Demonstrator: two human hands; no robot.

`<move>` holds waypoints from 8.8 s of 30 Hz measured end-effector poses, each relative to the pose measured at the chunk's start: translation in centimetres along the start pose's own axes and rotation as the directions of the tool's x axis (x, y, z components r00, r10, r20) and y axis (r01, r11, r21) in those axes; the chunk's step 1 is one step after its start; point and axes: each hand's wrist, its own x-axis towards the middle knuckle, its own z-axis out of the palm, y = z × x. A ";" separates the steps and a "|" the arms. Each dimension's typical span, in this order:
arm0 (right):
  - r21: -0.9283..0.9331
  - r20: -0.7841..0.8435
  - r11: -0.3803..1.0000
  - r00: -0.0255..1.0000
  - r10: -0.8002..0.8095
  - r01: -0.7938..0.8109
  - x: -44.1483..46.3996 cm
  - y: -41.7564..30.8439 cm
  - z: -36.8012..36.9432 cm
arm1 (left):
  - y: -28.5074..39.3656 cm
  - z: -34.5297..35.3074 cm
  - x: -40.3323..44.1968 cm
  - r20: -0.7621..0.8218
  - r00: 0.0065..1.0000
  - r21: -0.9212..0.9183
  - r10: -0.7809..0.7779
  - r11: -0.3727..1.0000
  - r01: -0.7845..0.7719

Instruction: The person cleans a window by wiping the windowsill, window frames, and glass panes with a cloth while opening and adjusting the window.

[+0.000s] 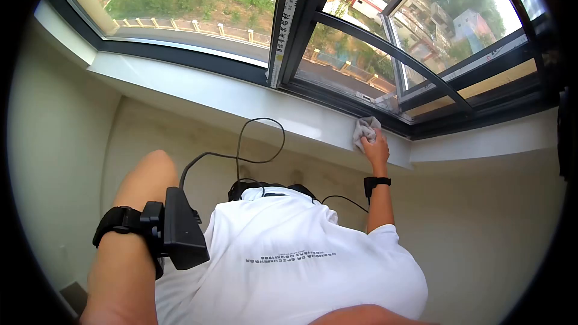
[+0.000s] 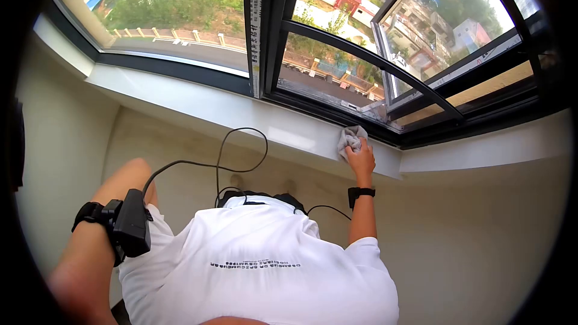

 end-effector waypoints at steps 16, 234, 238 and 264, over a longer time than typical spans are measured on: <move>-0.138 -0.059 0.989 0.996 -0.067 0.058 -1.1 -4.8 3.1 | 0.0 -6.7 3.8 0.197 0.936 0.101 0.294 0.943 -0.317; 0.108 0.117 0.894 0.888 -0.445 0.434 -5.5 0.2 -13.6 | -15.7 -0.1 -36.3 0.326 -0.327 0.910 -0.887 0.200 0.364; 0.192 0.097 0.894 0.899 -0.427 0.404 -2.7 -5.0 -12.7 | -16.0 0.3 -36.9 0.327 -0.323 0.913 -0.888 0.209 0.351; 0.348 0.093 0.834 0.869 -0.485 0.428 -7.0 -33.0 -2.5 | -15.7 2.7 -32.8 0.881 -0.174 0.426 -0.439 0.578 0.696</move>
